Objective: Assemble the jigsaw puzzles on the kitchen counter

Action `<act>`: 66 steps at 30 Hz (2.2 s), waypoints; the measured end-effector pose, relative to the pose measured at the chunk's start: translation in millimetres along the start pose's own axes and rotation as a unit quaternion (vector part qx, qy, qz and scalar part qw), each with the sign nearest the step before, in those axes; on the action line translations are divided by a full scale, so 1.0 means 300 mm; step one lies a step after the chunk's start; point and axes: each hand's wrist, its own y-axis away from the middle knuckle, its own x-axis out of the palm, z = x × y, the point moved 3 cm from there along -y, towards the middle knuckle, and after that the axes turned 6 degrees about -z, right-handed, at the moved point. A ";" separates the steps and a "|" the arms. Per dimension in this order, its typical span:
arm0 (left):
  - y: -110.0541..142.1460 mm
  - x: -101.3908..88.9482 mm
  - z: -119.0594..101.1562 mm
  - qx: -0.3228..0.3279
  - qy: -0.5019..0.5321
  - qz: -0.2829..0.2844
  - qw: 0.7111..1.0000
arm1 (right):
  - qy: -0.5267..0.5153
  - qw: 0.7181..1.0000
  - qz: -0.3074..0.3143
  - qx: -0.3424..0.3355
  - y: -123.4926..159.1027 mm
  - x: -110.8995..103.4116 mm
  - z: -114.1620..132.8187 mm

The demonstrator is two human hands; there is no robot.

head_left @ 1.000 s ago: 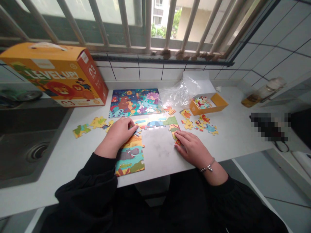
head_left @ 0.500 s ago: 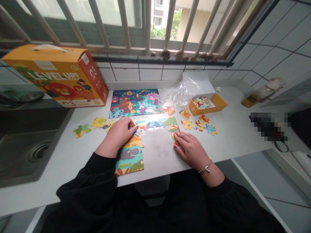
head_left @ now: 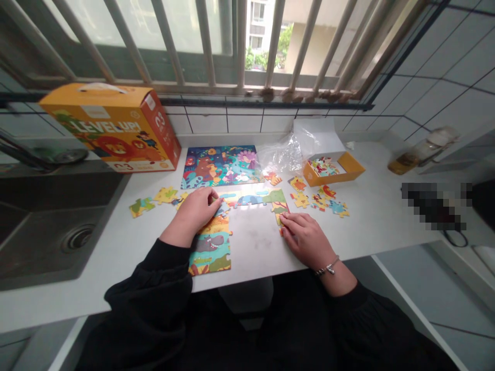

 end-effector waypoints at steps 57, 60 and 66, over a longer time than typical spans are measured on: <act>0.055 -0.095 0.117 -0.154 0.337 -0.235 0.899 | 0.142 0.959 -0.075 0.236 0.009 0.006 -0.069; 0.063 -0.031 0.015 -0.121 0.414 -0.153 0.889 | 0.132 0.961 -0.074 0.232 0.006 0.003 -0.065; 0.089 0.027 -0.105 -0.109 0.477 -0.048 0.871 | 0.129 0.962 -0.078 0.229 0.005 0.000 -0.062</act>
